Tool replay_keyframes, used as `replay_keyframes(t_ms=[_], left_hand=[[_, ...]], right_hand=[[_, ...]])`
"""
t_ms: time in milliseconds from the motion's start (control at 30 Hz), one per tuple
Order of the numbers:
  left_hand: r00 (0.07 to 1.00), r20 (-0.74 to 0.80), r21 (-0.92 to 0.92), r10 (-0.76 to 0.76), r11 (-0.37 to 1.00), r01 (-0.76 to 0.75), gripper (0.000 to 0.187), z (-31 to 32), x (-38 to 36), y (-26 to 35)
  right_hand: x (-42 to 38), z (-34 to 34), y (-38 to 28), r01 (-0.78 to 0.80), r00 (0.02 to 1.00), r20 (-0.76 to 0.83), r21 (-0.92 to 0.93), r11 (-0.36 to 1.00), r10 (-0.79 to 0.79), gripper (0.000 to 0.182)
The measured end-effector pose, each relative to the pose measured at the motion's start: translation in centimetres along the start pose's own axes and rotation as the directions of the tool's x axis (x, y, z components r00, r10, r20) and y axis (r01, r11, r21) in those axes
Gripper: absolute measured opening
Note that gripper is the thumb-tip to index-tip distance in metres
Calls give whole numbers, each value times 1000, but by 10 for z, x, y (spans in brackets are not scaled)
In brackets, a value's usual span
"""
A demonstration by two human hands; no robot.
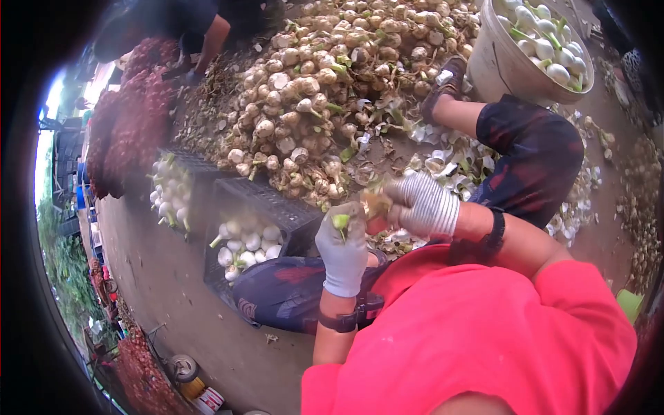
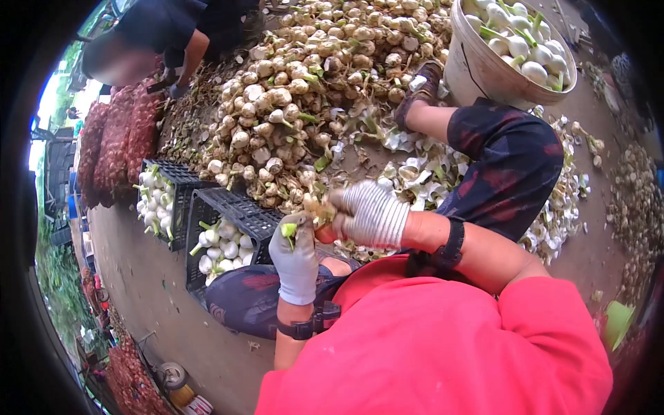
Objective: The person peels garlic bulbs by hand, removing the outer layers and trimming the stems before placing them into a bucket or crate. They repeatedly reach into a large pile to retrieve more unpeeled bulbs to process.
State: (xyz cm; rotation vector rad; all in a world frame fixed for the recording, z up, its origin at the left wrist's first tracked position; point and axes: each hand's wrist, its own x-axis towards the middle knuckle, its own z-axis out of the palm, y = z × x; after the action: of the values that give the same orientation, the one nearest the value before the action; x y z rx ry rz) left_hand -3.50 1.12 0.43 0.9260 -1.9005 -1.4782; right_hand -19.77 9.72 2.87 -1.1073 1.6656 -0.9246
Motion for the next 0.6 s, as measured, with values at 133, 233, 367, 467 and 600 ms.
replay_keyframes(t_ms=[133,233,367,467,600], left_hand=[[976,218,-236,-23,969,75,13,-6,-12,22],[972,220,-337,-85,928,158,10,-8,-10,35],[946,-55,-252,-318,922,295,12,-5,0,17],[973,-114,-133,-200,974,185,12,15,4,11],[955,38,503,295,820,-274,24,14,9,2]], right_hand=[[34,-13,23,-84,992,-129,-535,841,17,18],[41,-15,27,-43,973,142,-664,746,183,32],[11,-13,43,226,974,137,-509,830,-181,60],[-2,-2,5,-76,997,-11,-393,917,78,40],[2,19,27,120,937,-245,-446,887,-250,44]])
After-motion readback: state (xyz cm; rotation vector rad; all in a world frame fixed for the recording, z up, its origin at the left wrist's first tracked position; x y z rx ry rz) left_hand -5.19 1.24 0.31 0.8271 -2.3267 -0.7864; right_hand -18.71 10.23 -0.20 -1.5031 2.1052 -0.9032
